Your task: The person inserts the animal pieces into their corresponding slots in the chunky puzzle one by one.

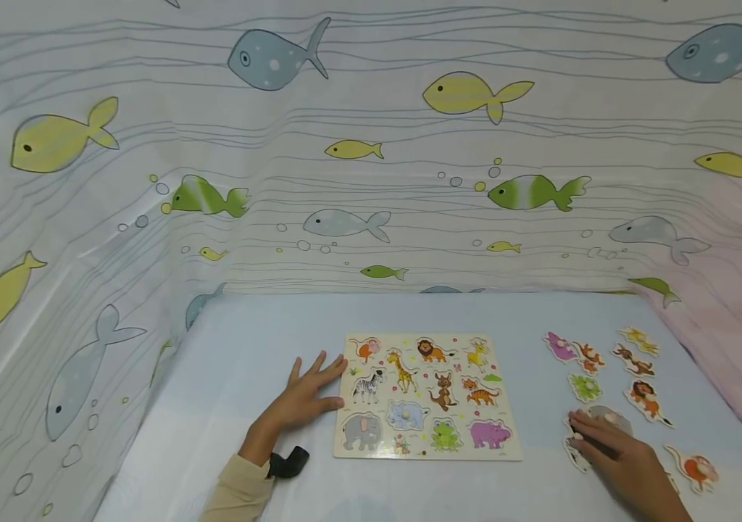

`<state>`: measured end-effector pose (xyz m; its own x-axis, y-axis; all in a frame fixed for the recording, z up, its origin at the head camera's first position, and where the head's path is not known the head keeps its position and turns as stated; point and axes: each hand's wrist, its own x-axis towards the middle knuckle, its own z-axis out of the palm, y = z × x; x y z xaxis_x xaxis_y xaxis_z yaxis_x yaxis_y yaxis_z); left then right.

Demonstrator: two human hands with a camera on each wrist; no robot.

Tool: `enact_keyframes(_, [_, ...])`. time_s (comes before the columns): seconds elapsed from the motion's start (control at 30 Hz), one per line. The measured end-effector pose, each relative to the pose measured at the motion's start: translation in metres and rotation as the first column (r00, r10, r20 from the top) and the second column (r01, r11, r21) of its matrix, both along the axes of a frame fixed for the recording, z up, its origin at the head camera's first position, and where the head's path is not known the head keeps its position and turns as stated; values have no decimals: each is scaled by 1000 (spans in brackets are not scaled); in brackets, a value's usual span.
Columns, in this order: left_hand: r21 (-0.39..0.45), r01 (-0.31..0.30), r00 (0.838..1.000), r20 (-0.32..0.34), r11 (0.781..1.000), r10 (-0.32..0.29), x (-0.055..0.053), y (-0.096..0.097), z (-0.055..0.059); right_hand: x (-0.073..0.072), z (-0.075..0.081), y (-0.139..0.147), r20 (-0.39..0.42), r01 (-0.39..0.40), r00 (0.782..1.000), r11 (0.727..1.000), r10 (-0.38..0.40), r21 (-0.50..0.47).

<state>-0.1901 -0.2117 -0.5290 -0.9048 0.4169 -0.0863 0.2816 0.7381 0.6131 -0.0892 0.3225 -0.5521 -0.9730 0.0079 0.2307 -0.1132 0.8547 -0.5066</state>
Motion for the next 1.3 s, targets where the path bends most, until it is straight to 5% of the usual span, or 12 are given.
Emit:
enact_keyframes(0.87, [1,-5,1000,-3,1000,5,2,1,0,2,-3,6,-139,-101,986,994,94,-46])
enact_keyframes(1.3, [2,-2,1000,-17,1000,2,3,2,2,2,-2,4,-145,-72,987,997,68,-16])
